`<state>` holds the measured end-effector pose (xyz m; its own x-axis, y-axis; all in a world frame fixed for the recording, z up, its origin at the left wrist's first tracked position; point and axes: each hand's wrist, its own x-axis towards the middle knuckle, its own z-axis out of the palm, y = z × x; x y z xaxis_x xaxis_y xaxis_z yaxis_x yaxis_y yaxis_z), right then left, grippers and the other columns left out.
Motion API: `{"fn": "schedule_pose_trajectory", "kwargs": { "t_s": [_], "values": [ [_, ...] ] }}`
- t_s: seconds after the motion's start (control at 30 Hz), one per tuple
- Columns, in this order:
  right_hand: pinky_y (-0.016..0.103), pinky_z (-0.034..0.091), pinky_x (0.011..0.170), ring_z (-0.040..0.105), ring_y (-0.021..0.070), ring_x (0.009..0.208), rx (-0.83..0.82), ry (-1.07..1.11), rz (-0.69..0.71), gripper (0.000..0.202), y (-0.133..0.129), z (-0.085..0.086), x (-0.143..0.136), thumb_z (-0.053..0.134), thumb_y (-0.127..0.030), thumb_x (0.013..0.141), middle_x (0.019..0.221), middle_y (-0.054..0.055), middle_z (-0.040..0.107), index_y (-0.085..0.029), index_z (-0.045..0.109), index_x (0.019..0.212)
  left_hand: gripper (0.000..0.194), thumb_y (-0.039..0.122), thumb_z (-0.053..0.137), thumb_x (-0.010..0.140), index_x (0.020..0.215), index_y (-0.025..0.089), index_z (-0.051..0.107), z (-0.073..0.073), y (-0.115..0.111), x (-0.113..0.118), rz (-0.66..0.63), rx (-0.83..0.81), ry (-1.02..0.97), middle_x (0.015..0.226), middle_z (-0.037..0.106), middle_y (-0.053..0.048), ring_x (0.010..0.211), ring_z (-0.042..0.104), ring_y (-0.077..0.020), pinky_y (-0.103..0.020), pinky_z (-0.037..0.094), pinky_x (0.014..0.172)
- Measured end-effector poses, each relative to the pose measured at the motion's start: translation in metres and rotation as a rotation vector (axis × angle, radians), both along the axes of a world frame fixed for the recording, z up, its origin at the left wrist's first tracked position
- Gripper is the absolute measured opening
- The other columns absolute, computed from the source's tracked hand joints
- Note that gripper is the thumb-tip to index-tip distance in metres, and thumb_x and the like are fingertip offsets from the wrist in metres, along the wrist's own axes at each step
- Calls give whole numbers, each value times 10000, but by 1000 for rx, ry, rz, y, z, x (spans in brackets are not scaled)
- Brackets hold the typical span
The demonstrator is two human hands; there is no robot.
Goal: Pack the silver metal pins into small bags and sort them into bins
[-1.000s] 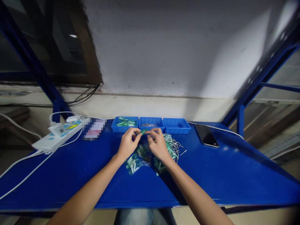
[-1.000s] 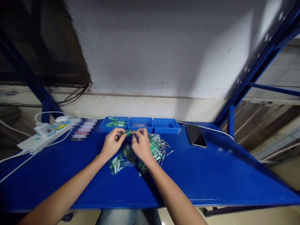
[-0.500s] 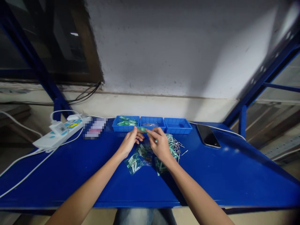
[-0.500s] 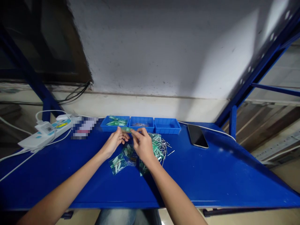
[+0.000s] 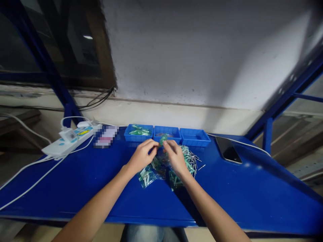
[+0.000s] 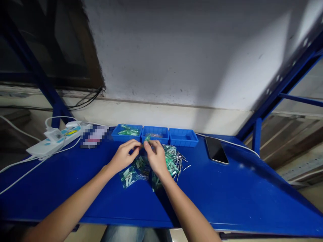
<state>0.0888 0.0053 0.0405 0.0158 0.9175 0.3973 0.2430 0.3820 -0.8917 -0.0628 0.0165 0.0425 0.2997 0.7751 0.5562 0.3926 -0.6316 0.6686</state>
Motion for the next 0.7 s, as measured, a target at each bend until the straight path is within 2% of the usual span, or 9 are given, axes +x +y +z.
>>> {"fn": "schedule_pose_trajectory", "kwargs": {
  "t_s": [0.07,0.13,0.23,0.3,0.4,0.47,0.53,0.63,0.7],
  "values": [
    [282,463,715,569,175,790,-41,-16,4,381,-1,1,-1,426,-448,875,797,41,596,-162,676,847,156,177,464,832,846,195,618,-1,-2,1,-22,67,113,848,600,-44,844,528,-176,-324,411,792],
    [275,450,690,562,171,758,-14,-84,-25,372,0,2,0,429,-435,878,770,38,587,-162,679,843,136,235,499,829,881,198,619,-2,-2,3,-41,-35,58,870,610,-50,855,534,-185,-317,422,764],
    [289,454,713,562,177,783,112,-213,-75,309,1,-1,2,441,-341,883,855,62,589,-167,667,1002,312,440,490,838,961,173,595,-5,1,4,-121,-419,-300,898,623,-76,824,571,-183,-266,436,635],
    [317,456,761,556,192,832,223,-324,-90,312,3,-4,3,423,-278,889,902,82,586,-168,642,1084,455,559,423,837,938,145,584,-5,4,4,-173,-661,-568,858,631,-90,774,591,-173,-240,425,572],
    [364,453,815,533,217,897,378,-506,-76,347,4,-10,5,391,-211,896,980,108,578,-177,592,1178,442,570,501,791,855,139,575,-3,6,3,-171,-817,-736,781,636,-77,679,600,-145,-212,405,518],
    [386,461,818,520,228,925,445,-595,-63,374,4,-12,4,383,-185,898,1041,119,569,-197,551,1231,350,491,598,752,832,152,570,-1,6,2,-108,-800,-719,758,638,-54,644,606,-131,-196,391,493],
    [398,470,822,511,237,964,481,-644,-55,382,3,-14,2,397,-176,894,1093,120,554,-226,538,1246,281,404,661,708,816,163,568,0,8,-3,-9,-710,-662,717,629,-24,618,609,-123,-186,385,481],
    [393,479,844,499,236,1025,499,-653,-39,382,0,-12,0,430,-178,884,1161,108,520,-266,541,1239,234,327,676,667,793,160,572,6,18,-15,162,-486,-581,648,601,6,579,595,-120,-185,387,472],
    [386,481,851,503,230,1031,489,-630,-35,378,-1,-10,1,447,-193,879,1181,108,502,-265,539,1239,199,300,644,674,793,154,579,15,29,-27,316,-316,-565,642,592,8,577,587,-127,-194,396,476]
  ]
}}
